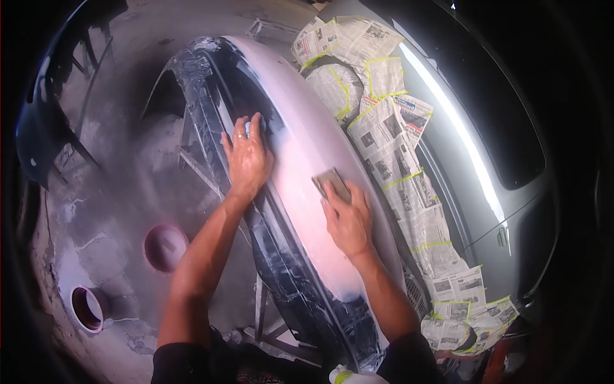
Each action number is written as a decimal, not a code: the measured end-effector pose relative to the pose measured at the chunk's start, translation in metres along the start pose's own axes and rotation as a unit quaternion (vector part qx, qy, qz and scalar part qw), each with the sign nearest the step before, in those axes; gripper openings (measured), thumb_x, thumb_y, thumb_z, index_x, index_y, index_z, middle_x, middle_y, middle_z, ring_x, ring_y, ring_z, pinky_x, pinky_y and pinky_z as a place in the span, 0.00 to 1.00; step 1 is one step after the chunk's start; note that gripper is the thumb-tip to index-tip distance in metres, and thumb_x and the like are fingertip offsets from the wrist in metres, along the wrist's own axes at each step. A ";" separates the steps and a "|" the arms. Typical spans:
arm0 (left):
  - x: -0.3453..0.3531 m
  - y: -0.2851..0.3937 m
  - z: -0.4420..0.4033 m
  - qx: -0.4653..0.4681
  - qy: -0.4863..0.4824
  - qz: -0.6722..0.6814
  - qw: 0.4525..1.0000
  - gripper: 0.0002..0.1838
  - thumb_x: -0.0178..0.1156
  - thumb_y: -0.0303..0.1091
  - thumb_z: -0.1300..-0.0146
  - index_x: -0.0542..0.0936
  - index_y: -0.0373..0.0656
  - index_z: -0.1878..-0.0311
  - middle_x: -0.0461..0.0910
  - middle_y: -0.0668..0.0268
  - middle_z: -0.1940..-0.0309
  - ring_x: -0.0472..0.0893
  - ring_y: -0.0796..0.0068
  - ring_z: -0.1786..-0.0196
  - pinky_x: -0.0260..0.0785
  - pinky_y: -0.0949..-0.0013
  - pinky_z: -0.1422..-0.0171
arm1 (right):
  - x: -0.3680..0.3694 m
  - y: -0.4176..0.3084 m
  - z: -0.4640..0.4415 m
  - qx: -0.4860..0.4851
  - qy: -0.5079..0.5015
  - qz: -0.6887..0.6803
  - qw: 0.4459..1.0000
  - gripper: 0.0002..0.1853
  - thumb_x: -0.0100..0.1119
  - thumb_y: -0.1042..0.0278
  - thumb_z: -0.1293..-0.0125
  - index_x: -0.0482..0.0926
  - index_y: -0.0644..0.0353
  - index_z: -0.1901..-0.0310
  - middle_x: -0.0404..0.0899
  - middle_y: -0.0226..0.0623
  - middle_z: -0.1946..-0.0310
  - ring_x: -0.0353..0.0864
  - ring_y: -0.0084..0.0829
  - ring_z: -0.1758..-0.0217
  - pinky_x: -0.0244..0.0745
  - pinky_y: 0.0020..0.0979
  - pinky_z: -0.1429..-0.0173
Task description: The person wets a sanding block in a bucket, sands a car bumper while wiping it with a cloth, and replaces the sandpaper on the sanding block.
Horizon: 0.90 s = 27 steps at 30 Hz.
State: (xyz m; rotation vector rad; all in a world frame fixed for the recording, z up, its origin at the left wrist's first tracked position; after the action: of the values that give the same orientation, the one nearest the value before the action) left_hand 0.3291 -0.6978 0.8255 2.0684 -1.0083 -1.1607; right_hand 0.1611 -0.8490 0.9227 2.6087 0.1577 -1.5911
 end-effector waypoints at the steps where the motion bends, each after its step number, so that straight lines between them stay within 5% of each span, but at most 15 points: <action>1: -0.001 0.000 -0.001 -0.007 -0.002 0.007 1.000 0.33 0.54 0.25 0.38 0.66 0.42 0.27 0.68 0.46 0.32 0.65 0.47 0.25 0.45 0.34 0.20 | 0.026 -0.003 -0.042 -0.019 0.004 0.007 1.000 0.18 0.66 0.64 0.35 0.85 0.52 0.43 0.77 0.52 0.48 0.75 0.54 0.46 0.72 0.46 0.41; 6: -0.005 -0.004 -0.010 -0.017 -0.030 0.018 0.999 0.31 0.51 0.25 0.36 0.66 0.39 0.27 0.66 0.43 0.30 0.63 0.47 0.23 0.42 0.34 0.19 | 0.141 -0.011 -0.237 0.006 -0.049 0.037 0.998 0.20 0.64 0.60 0.35 0.83 0.43 0.41 0.77 0.51 0.52 0.75 0.53 0.45 0.73 0.46 0.39; 9: -0.004 -0.007 -0.006 -0.023 -0.028 0.025 0.999 0.30 0.51 0.25 0.36 0.68 0.38 0.28 0.66 0.43 0.30 0.62 0.48 0.22 0.42 0.36 0.18 | 0.142 -0.007 -0.233 0.009 -0.050 0.016 0.999 0.20 0.64 0.60 0.36 0.84 0.44 0.41 0.78 0.50 0.53 0.75 0.53 0.44 0.73 0.46 0.39; 12: -0.002 -0.002 -0.006 -0.015 -0.022 0.003 1.000 0.30 0.52 0.25 0.37 0.70 0.40 0.29 0.66 0.45 0.30 0.62 0.49 0.22 0.43 0.37 0.18 | 0.080 -0.009 -0.117 -0.073 -0.041 -0.001 0.996 0.21 0.66 0.63 0.36 0.83 0.48 0.40 0.75 0.55 0.48 0.74 0.54 0.44 0.72 0.45 0.39; 20: 0.001 0.003 -0.002 0.017 -0.008 -0.041 0.999 0.32 0.55 0.26 0.40 0.71 0.43 0.29 0.68 0.48 0.31 0.66 0.50 0.25 0.47 0.34 0.20 | -0.117 0.046 0.303 0.106 -0.111 0.056 0.987 0.21 0.74 0.69 0.40 0.85 0.61 0.45 0.73 0.60 0.42 0.77 0.55 0.42 0.75 0.46 0.39; 23: 0.000 0.003 -0.002 0.000 0.008 -0.045 0.999 0.31 0.54 0.25 0.40 0.71 0.43 0.30 0.69 0.48 0.32 0.66 0.50 0.25 0.47 0.34 0.20 | -0.125 0.047 0.325 0.036 -0.117 0.082 0.989 0.22 0.76 0.69 0.43 0.85 0.61 0.45 0.74 0.58 0.42 0.78 0.54 0.43 0.76 0.45 0.41; 27: -0.006 0.002 0.001 0.003 0.013 0.002 1.000 0.32 0.52 0.24 0.41 0.70 0.40 0.30 0.69 0.46 0.33 0.66 0.49 0.26 0.45 0.34 0.19 | -0.061 0.018 0.154 -0.015 -0.082 0.025 0.996 0.22 0.74 0.71 0.42 0.85 0.59 0.44 0.76 0.53 0.48 0.78 0.51 0.46 0.77 0.44 0.44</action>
State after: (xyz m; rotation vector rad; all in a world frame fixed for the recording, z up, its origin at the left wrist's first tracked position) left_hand 0.3257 -0.6937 0.8290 2.0796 -1.0043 -1.1285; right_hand 0.0007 -0.8885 0.9068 2.4272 0.1040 -1.7621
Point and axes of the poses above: each hand's wrist, its own z-axis away from the middle knuckle, its own x-axis out of the palm, y = z × x, the point moved 10 cm from there along -z, towards the middle knuckle
